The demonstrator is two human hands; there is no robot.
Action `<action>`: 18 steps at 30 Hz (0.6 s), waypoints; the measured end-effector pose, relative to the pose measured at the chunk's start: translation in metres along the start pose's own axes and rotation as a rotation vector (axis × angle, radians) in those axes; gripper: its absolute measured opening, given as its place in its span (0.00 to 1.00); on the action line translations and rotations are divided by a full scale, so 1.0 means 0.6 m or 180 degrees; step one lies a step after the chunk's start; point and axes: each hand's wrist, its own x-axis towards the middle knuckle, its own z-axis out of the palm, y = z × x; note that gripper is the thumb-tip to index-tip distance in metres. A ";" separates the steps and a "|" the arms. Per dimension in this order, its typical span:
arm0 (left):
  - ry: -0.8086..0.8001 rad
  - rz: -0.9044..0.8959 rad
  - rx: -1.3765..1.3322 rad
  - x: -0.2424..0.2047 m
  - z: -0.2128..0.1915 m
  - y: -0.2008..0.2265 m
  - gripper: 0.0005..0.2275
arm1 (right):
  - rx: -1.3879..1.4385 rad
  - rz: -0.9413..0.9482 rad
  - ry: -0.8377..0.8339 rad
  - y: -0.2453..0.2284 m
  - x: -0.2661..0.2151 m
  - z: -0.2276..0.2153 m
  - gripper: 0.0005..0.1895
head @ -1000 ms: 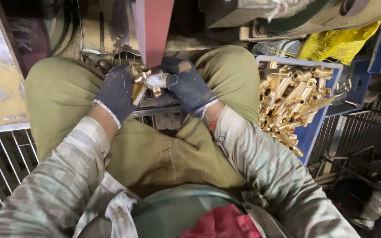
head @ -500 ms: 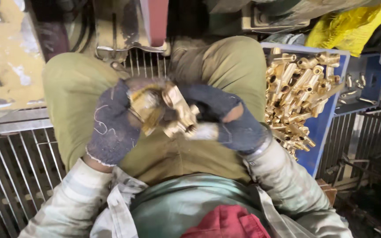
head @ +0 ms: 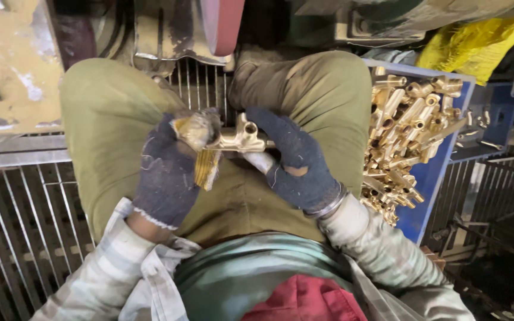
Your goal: The person sits cross-legged and repeatedly presses brass-colored metal parts against a vertical grinding wheel to smooth their surfaces. They handle the parts one at a time, rotating them to grind different sides, then place the finished pieces into a nearby bin.
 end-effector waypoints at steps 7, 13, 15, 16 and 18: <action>0.0271 0.0144 -0.0243 0.065 -0.011 0.050 0.14 | 0.0327 -0.0435 0.0047 0.052 0.074 -0.049 0.27; 0.0540 0.0224 0.0419 0.113 0.028 -0.042 0.14 | 0.0693 -0.0265 -0.0075 0.099 0.140 0.001 0.32; 0.0588 0.0283 0.0437 0.124 0.041 -0.077 0.12 | 0.0688 0.0064 -0.0311 0.111 0.151 0.011 0.34; 0.0620 0.0254 0.0165 0.126 0.047 -0.094 0.11 | 0.0649 0.0046 -0.0360 0.118 0.159 0.012 0.33; 0.0653 -0.0433 -0.0438 0.123 0.051 -0.121 0.09 | 0.0602 0.0003 -0.0437 0.123 0.168 0.022 0.33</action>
